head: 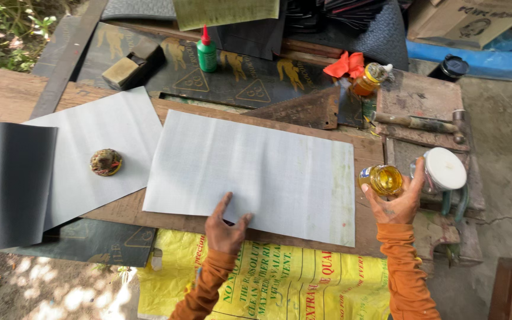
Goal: The person uses a small jar to spread a yellow substance onto a rectangular woven mat, then flips the mat and repeats the process on the other side. The person also handles a black sheet and a white sheet, placing them on the workbench.
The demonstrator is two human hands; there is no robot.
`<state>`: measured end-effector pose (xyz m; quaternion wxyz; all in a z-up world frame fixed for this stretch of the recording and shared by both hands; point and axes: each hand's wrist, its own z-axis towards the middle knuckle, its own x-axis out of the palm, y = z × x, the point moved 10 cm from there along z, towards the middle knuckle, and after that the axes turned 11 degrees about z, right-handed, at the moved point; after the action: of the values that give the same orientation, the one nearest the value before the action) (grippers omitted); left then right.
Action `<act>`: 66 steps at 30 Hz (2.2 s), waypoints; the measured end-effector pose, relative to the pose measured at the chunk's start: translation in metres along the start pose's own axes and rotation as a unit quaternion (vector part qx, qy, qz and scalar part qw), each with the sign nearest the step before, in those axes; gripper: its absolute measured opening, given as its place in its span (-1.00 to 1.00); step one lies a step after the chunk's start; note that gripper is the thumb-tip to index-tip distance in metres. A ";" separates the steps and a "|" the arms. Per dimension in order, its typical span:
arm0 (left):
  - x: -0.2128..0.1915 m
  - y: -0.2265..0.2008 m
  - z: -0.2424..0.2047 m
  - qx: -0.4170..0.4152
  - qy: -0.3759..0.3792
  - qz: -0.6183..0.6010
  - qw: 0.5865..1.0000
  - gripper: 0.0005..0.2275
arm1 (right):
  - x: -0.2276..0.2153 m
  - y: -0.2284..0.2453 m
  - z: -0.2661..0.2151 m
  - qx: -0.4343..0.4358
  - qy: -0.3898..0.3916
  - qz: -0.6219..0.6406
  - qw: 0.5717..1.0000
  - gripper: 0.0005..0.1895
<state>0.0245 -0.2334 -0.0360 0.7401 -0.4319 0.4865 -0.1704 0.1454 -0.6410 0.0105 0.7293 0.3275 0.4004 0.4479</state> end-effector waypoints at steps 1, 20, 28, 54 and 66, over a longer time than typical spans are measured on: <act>0.007 -0.007 -0.008 0.011 -0.003 0.005 1.000 -0.39 | 0.000 0.002 0.000 0.001 0.004 0.003 1.000 0.21; -0.023 0.017 -0.028 -0.014 -0.051 -0.014 0.999 -0.44 | 0.051 -0.022 -0.045 0.060 0.088 0.056 0.993 0.33; -0.005 -0.004 -0.008 0.071 0.029 0.018 0.997 -0.48 | 0.036 -0.005 -0.044 0.073 0.042 0.075 0.994 0.19; 0.126 -0.047 0.189 0.165 0.147 0.060 0.973 -0.42 | -0.026 -0.014 -0.035 0.006 0.071 -0.036 0.997 0.17; 0.097 -0.018 0.108 0.177 0.305 0.043 0.935 -0.38 | 0.011 -0.028 -0.003 0.161 0.416 -0.503 0.740 -0.37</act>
<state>0.1669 -0.2578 -0.0610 0.6271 -0.1993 0.6691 -0.3454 0.1568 -0.6413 -0.0174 0.5456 -0.0277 0.8368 0.0363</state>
